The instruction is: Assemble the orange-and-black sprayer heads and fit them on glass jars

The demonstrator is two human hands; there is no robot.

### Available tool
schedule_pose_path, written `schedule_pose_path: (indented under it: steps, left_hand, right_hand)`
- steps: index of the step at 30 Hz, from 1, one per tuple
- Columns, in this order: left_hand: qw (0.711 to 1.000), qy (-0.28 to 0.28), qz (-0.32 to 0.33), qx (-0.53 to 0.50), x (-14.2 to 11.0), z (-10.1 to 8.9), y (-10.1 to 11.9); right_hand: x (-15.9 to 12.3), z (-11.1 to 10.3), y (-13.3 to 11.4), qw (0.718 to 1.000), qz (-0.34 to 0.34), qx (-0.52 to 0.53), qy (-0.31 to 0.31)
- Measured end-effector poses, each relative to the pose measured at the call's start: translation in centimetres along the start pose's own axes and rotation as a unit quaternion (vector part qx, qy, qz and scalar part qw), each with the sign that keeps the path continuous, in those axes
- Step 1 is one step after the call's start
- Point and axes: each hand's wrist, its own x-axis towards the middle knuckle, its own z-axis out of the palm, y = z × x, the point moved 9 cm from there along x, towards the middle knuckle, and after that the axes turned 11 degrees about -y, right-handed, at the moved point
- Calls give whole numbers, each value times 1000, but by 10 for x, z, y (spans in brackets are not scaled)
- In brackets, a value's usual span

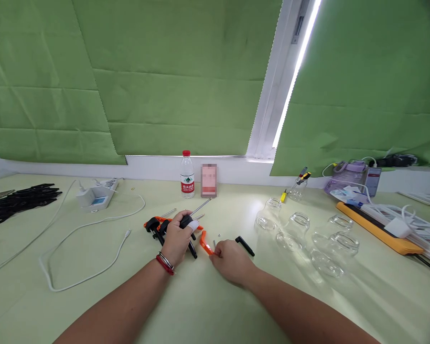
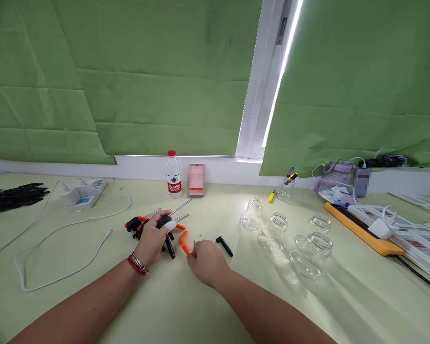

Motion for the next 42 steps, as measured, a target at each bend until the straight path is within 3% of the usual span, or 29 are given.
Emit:
schedule_pose_path:
  steps: [3,5,10,14,18,24,29,36,42]
  left_hand:
    - [1000,6,1,2,1,-3,-1]
    - [1000,9,-1,0,1,-4,-2]
    - [1000,5,-13,-27,0,-3,-4]
    - [996,-55,-32,-56,-3,10,-4]
    - [987,-132,-50,-71,-12,28,-2]
    - [970,-222,-57,-83,-26,50,2]
    - [964,-241,-37,-106,-31,52,8]
    - [955,-272,-24,-117,-40,61,20]
    - [927,-373,-29,-36,-61,83,22]
  right_hand:
    - [3,-1,7,992,-2,119,-31]
    - [2,-1,10,973,-9,222,-63]
    - [-15,-3,15,872,-37,463,-152]
    - [-29,-24,25,812,-89,563,-129]
    - [-32,-34,36,778,-117,603,-131]
    - [-32,-25,33,776,-160,572,-213]
    - [-39,-21,28,781,-185,534,-267]
    - [-45,-16,19,796,-188,499,-287]
    - [-49,-12,19,819,-190,458,-288]
